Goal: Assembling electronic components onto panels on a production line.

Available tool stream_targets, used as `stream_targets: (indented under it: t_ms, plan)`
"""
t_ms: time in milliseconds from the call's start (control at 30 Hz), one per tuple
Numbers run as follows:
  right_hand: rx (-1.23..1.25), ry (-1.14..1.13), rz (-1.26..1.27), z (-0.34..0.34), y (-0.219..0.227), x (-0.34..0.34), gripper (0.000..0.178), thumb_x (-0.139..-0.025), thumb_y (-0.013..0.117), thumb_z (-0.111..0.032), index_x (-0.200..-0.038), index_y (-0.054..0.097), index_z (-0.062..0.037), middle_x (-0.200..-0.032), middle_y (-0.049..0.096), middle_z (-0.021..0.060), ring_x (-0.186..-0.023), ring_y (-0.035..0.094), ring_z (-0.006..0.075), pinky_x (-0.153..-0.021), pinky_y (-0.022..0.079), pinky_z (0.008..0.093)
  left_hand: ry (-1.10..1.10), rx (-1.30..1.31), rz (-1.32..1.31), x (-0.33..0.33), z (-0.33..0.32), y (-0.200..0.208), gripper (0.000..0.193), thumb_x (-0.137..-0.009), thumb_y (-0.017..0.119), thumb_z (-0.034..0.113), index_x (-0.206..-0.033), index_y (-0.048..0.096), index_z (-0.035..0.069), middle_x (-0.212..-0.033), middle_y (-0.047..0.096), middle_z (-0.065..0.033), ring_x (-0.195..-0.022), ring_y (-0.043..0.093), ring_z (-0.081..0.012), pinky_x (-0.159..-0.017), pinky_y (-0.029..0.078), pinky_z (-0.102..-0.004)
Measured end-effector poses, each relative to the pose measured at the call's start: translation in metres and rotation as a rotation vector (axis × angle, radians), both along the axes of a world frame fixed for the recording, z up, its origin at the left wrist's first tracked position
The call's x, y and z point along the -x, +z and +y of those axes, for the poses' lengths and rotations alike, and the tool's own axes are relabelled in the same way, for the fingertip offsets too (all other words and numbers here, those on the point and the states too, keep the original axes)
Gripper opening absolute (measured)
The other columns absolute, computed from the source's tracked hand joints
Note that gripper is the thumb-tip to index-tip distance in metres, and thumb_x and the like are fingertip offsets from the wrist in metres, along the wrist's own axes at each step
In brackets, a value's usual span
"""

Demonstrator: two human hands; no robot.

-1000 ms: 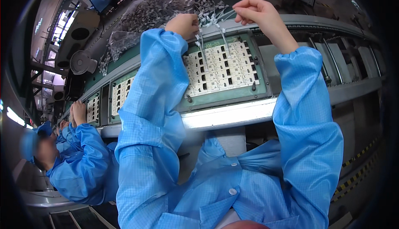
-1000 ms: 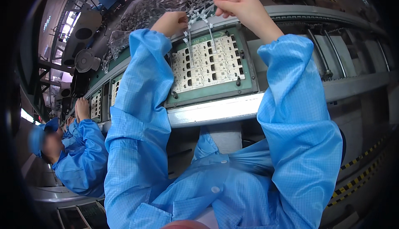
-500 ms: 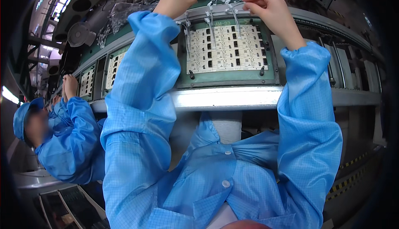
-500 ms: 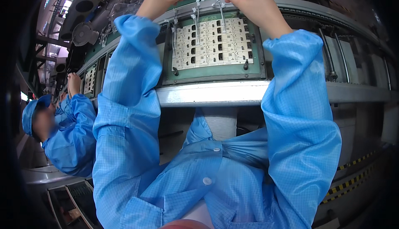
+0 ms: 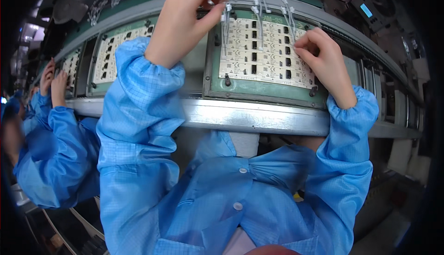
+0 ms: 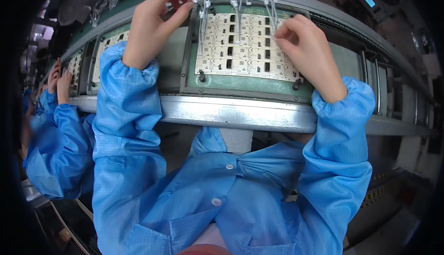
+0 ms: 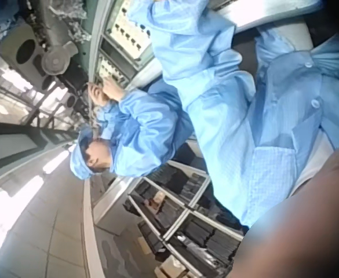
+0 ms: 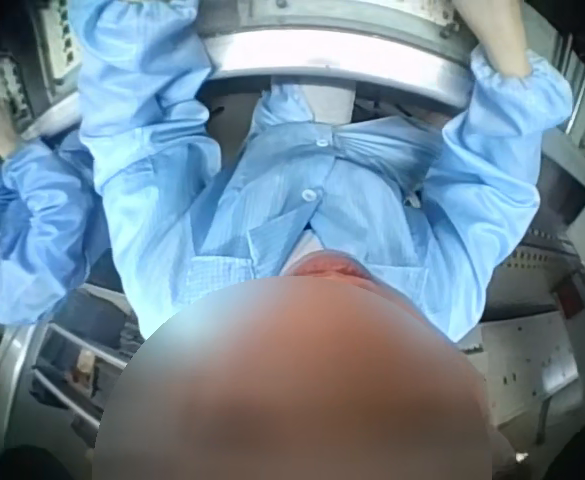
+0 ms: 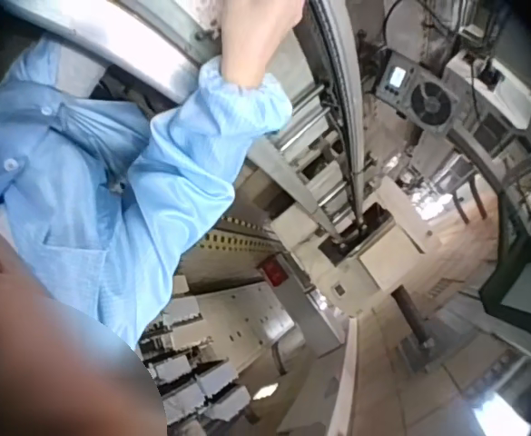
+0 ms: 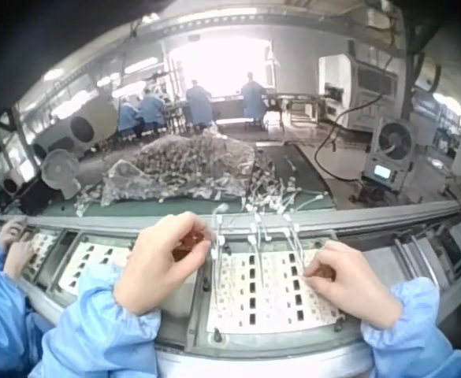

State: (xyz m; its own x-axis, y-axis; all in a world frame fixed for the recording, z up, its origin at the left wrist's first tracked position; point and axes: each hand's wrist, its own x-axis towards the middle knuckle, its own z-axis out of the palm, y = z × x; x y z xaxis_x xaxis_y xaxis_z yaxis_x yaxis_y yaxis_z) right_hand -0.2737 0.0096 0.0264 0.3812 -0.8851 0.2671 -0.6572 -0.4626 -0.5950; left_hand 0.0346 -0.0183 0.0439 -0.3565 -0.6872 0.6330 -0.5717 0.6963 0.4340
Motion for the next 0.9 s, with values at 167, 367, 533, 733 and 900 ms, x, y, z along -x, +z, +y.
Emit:
stream_targets:
  t_ms: [167,367,533,733,900]
  plan:
    - [-0.281,-0.150,-0.060,0.002,0.009,0.003,0.006,-0.086,0.068,-0.001,-0.092,0.067,0.0012,-0.076,0.057,-0.0018,-0.068,0.049,0.0054,-0.061,0.041,0.0220,0.020,-0.086,0.064,0.015,0.021,0.026,0.014,-0.085,0.065,0.001,-0.099,0.064,0.004,-0.082,0.059,-0.0117,-0.076,0.060,-0.0275,-0.064,0.051,-0.0348]
    - [-0.331,-0.131,-0.046,0.010,0.009,-0.005,0.010,-0.086,0.071,-0.003,-0.095,0.068,0.0013,-0.079,0.061,-0.0004,-0.073,0.051,0.0056,-0.066,0.042,0.0213,0.057,-0.136,0.085,0.012,0.023,0.030,0.017,-0.086,0.065,0.001,-0.103,0.062,0.003,-0.083,0.060,-0.0110,-0.076,0.060,-0.0258,-0.067,0.050,-0.0345]
    - [-0.195,-0.152,0.041,0.014,0.011,-0.005,0.009,-0.088,0.069,-0.003,-0.095,0.068,0.0020,-0.081,0.059,-0.0016,-0.072,0.048,0.0060,-0.066,0.042,0.0222,0.086,-0.164,0.170,0.013,0.022,0.030,0.015,-0.085,0.067,0.002,-0.098,0.060,0.002,-0.082,0.060,-0.0124,-0.076,0.062,-0.0258,-0.068,0.052,-0.0342]
    - [-0.276,-0.150,0.023,0.011,0.011,-0.005,0.009,-0.088,0.069,-0.003,-0.095,0.068,0.0023,-0.084,0.059,-0.0010,-0.072,0.048,0.0059,-0.067,0.042,0.0215,0.080,-0.124,0.147,0.008,0.019,0.027,0.012,-0.084,0.066,0.001,-0.094,0.060,0.002,-0.082,0.061,-0.0123,-0.079,0.062,-0.0260,-0.069,0.052,-0.0348]
    - [-0.230,-0.136,0.025,0.013,0.008,-0.006,0.009,-0.088,0.069,-0.004,-0.095,0.068,0.0024,-0.084,0.059,-0.0008,-0.072,0.048,0.0060,-0.067,0.042,0.0214,0.049,-0.021,0.059,0.006,0.016,0.025,0.013,-0.081,0.065,0.000,-0.092,0.062,0.003,-0.083,0.063,-0.0096,-0.082,0.058,-0.0273,-0.072,0.048,-0.0374]
